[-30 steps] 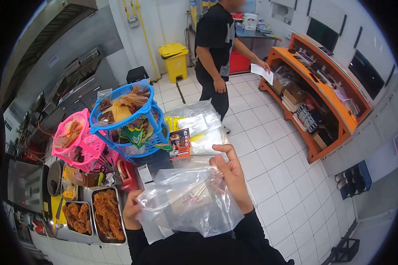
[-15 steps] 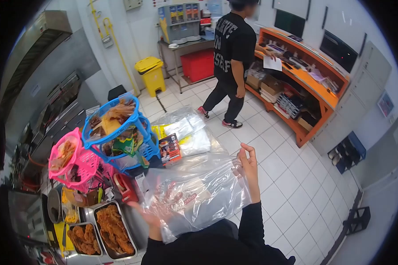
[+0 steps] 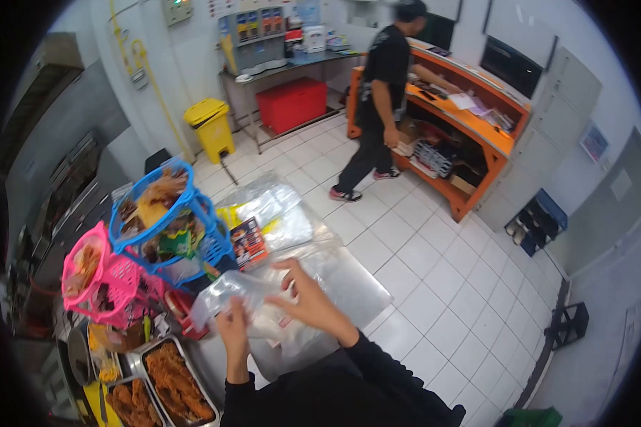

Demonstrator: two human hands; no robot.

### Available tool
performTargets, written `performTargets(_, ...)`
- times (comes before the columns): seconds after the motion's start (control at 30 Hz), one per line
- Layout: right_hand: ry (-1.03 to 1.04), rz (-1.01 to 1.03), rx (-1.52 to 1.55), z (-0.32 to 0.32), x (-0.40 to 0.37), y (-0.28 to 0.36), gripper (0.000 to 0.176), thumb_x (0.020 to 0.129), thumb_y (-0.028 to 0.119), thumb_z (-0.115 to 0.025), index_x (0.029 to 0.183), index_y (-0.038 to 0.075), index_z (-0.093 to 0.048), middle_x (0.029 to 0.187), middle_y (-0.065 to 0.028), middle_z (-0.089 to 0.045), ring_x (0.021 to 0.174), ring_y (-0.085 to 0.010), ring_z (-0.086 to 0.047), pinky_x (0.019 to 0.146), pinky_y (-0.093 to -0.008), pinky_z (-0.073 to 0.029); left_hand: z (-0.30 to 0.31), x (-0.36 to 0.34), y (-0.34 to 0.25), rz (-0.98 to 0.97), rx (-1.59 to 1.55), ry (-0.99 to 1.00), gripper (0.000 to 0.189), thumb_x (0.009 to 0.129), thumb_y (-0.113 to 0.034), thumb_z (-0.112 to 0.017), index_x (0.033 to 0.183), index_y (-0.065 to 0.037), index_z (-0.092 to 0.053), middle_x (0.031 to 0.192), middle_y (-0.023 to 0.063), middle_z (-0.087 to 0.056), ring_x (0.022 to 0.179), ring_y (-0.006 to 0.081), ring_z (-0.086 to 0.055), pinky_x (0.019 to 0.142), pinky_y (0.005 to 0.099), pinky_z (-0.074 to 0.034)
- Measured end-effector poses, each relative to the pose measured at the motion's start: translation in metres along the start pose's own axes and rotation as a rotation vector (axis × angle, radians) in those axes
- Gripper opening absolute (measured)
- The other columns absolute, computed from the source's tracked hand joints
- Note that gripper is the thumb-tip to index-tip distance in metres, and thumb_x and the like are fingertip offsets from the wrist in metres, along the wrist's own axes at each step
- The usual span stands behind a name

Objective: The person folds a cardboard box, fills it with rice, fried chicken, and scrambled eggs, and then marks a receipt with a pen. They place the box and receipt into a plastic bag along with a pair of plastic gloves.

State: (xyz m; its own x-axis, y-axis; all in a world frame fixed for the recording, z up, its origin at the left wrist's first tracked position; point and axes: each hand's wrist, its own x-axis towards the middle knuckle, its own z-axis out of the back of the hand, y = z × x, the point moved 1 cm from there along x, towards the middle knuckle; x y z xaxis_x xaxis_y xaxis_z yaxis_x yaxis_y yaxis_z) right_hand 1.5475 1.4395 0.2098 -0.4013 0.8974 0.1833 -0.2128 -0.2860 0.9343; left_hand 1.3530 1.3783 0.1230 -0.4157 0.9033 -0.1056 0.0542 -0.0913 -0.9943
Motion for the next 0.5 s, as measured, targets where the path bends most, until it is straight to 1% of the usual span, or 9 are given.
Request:
performTargets(0.07,0.008,0.002,0.023,-0.032,-0.002,0.011,0.06,0.075,0.018,-0.08,0.124,0.01,-0.046,0.084,-0.0029,-0.052,0.072,-0.0109,-0.052,0.06,-0.0253,-0.045,-0.022,-0.008,-0.023,-0.034,-0.398,0.076,0.02,0.093,-0.016,-0.062,0.104,0.001,-0.065,0.087,0.0049,-0.068,0.065,0.0106,-0.062,0.06,0.0249,-0.051)
performTargets(0.13,0.035,0.001,0.049,-0.054,-0.001,0.012,0.062,0.074,0.018,-0.081,0.124,0.009,-0.046,0.083,-0.003,-0.052,0.072,-0.0111,-0.053,0.06,-0.0254,-0.046,-0.02,-0.015,-0.036,0.01,-0.417,0.04,0.02,0.092,-0.015,-0.063,0.102,0.001,-0.066,0.089,0.0055,-0.069,0.071,0.0114,-0.063,0.065,0.0251,-0.052)
performTargets(0.17,-0.047,0.038,0.047,-0.059,0.001,0.009,0.063,0.073,0.015,-0.081,0.124,0.008,-0.045,0.082,-0.0036,-0.053,0.072,-0.011,-0.054,0.062,-0.0255,-0.048,-0.014,-0.017,-0.039,0.056,-0.442,0.057,0.019,0.092,-0.015,-0.063,0.101,0.002,-0.067,0.091,0.0062,-0.07,0.077,0.0123,-0.065,0.069,0.0252,-0.053)
performTargets(0.2,-0.13,0.072,0.044,-0.063,0.003,0.007,0.064,0.073,0.012,-0.081,0.125,0.006,-0.045,0.081,-0.0042,-0.053,0.072,-0.0109,-0.055,0.064,-0.0256,-0.05,-0.006,-0.015,-0.034,0.057,-0.444,0.002,0.019,0.092,-0.015,-0.063,0.101,0.002,-0.067,0.091,0.0062,-0.07,0.077,0.0123,-0.065,0.069,0.0252,-0.053)
performTargets(0.23,-0.118,0.077,0.12,-0.066,0.004,0.007,0.064,0.072,0.006,-0.081,0.124,0.005,-0.044,0.078,-0.005,-0.055,0.071,-0.0114,-0.058,0.068,-0.0259,-0.052,0.002,-0.01,-0.022,0.073,-0.326,0.022,0.021,0.091,-0.015,-0.064,0.104,0.002,-0.066,0.095,0.0064,-0.068,0.081,0.0113,-0.064,0.07,0.0246,-0.052)
performTargets(0.27,-0.073,0.075,0.133,-0.069,0.005,0.008,0.064,0.072,0.006,-0.081,0.124,0.005,-0.044,0.078,-0.005,-0.055,0.071,-0.0114,-0.058,0.068,-0.0259,-0.052,0.008,-0.009,-0.015,0.097,-0.209,0.048,0.023,0.09,-0.015,-0.066,0.106,0.002,-0.065,0.1,0.0065,-0.067,0.086,0.0104,-0.063,0.072,0.024,-0.052)
performTargets(0.4,0.079,0.003,0.32,-0.069,0.01,0.006,0.058,0.073,0.0,-0.077,0.121,0.004,-0.046,0.075,-0.0044,-0.058,0.074,-0.0116,-0.061,0.071,-0.0247,-0.051,0.009,-0.01,-0.011,0.231,-0.051,-0.128,0.027,0.086,-0.018,-0.07,0.106,0.0,-0.066,0.101,0.0053,-0.067,0.092,0.0095,-0.061,0.074,0.0247,-0.05)
performTargets(0.47,-0.029,0.163,0.13,-0.057,0.016,-0.001,0.049,0.074,-0.005,-0.07,0.117,0.003,-0.049,0.079,-0.0051,-0.059,0.078,-0.0112,-0.061,0.072,-0.0244,-0.05,0.014,-0.013,-0.022,0.059,0.132,-0.332,0.019,0.079,-0.019,-0.076,0.083,-0.004,-0.065,0.079,-0.0017,-0.062,0.076,0.0068,-0.056,0.062,0.0246,-0.044)
performTargets(0.5,-0.142,0.278,-0.041,-0.042,0.021,-0.002,0.045,0.074,-0.006,-0.067,0.115,0.003,-0.05,0.082,-0.0057,-0.059,0.081,-0.0118,-0.061,0.074,-0.0242,-0.049,0.035,-0.011,-0.022,-0.16,0.198,-0.335,0.028,0.075,-0.015,-0.077,0.072,-0.007,-0.051,0.07,-0.0036,-0.047,0.067,0.0067,-0.043,0.057,0.0244,-0.035)
